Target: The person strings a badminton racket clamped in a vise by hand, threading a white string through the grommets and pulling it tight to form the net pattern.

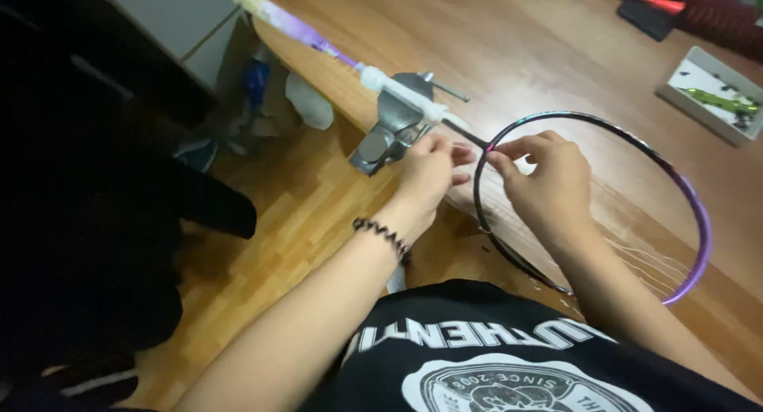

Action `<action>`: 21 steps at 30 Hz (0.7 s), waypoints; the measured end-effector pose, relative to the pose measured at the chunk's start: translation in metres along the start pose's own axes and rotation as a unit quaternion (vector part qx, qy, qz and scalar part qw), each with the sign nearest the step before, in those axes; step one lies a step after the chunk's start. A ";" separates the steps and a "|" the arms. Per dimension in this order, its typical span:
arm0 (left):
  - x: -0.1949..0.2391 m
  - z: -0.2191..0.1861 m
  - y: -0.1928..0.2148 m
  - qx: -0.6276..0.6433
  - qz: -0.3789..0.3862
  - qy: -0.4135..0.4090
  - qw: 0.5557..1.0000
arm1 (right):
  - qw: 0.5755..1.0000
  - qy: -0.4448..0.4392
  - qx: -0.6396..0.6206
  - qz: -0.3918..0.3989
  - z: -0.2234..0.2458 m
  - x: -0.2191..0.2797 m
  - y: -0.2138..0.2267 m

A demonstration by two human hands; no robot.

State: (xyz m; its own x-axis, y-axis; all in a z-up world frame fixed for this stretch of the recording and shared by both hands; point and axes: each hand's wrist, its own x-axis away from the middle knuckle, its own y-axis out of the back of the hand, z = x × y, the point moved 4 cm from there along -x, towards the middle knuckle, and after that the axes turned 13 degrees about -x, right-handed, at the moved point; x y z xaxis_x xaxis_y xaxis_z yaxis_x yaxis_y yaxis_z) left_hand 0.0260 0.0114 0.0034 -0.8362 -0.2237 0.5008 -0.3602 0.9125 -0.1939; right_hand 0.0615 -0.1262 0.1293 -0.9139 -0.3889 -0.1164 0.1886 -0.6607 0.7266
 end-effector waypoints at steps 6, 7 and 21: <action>0.003 0.003 0.005 0.055 -0.001 -0.056 0.997 | 0.974 -0.036 -0.193 0.110 0.068 -0.005 0.032; -0.006 0.013 0.004 0.048 -0.013 -0.059 0.997 | 0.903 -0.111 -0.357 0.209 0.084 -0.003 0.038; -0.004 -0.009 -0.006 0.041 -0.058 -0.059 0.996 | 0.481 -0.045 -0.526 0.700 0.172 0.045 0.089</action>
State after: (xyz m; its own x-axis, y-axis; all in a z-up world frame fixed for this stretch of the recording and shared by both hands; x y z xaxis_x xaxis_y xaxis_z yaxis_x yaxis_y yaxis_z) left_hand 0.0355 0.0096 0.0096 -0.8279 -0.3695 0.4219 -0.4863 0.8478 -0.2118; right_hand -0.0249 -0.0921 0.3054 0.3710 -0.9271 0.0530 0.6763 0.2306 -0.6996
